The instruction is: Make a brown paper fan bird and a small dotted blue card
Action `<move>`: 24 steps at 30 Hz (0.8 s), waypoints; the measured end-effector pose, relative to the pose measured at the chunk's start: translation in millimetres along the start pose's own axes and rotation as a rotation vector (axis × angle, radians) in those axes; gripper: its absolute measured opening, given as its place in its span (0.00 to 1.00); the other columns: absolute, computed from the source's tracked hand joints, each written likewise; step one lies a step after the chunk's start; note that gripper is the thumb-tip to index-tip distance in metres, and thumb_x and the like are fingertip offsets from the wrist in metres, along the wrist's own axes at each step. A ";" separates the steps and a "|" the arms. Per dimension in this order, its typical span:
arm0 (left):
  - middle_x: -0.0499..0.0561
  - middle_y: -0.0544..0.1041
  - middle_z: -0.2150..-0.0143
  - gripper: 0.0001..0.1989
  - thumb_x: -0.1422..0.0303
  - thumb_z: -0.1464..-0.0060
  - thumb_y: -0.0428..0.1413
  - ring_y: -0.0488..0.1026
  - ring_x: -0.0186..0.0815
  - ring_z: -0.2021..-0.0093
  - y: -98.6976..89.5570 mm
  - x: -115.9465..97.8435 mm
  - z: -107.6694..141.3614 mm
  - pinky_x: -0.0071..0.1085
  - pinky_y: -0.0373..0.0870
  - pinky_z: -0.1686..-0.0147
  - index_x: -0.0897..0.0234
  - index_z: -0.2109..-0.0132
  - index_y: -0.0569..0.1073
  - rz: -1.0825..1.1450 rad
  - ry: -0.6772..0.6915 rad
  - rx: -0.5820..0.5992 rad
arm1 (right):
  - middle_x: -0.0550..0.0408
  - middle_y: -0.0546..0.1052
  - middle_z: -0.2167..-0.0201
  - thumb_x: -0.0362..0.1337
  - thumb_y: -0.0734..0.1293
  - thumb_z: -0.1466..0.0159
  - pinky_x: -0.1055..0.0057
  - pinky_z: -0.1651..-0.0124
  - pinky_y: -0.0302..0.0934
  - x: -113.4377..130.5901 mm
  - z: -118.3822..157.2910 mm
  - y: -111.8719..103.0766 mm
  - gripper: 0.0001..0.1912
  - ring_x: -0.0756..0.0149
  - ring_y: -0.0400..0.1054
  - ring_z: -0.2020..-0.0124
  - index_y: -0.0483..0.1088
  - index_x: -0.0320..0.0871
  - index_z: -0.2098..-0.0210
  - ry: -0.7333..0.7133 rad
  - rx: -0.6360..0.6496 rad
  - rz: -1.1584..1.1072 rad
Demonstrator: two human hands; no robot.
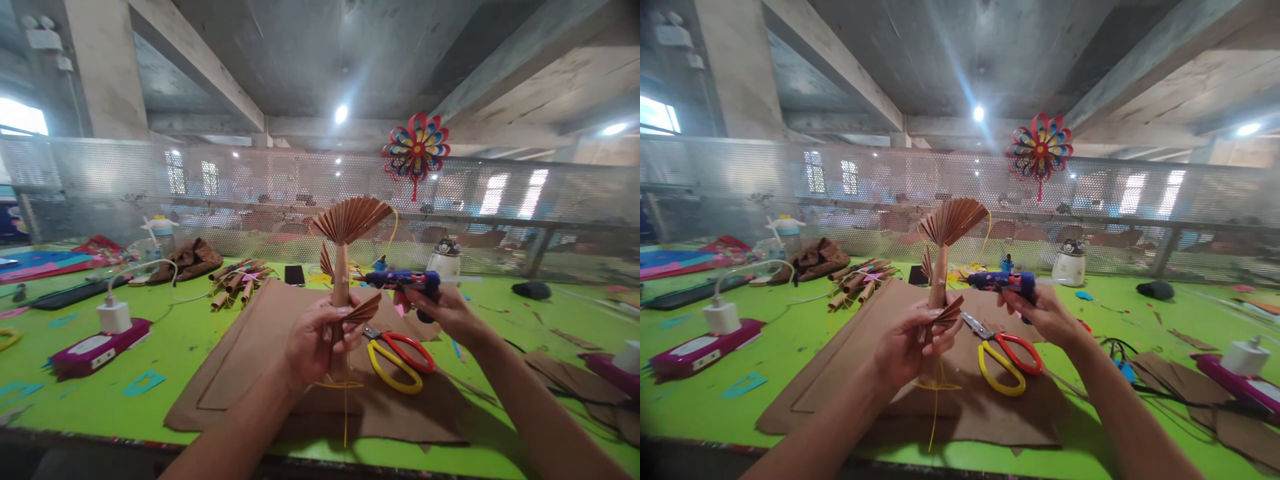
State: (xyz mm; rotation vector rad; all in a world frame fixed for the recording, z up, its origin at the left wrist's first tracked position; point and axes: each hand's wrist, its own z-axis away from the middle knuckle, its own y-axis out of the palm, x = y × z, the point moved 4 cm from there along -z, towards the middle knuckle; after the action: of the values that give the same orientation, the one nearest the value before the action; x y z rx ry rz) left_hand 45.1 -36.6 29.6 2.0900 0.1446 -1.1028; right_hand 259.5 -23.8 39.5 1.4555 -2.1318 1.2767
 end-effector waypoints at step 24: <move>0.50 0.73 0.68 0.12 0.71 0.54 0.62 0.71 0.32 0.70 -31.7 1.9 -13.7 0.25 0.62 0.74 0.66 0.62 0.70 -0.312 0.212 -0.371 | 0.51 0.77 0.72 0.47 0.64 0.41 0.64 0.62 0.64 -21.0 -13.1 36.8 0.16 0.62 0.70 0.69 0.74 0.39 0.67 0.129 -0.186 0.050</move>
State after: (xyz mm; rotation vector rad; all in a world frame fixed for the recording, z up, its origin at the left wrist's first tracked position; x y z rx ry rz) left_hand 42.2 -5.5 14.8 1.8774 0.7433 -0.9392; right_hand 234.7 3.5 14.9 1.2190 -2.1484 1.1223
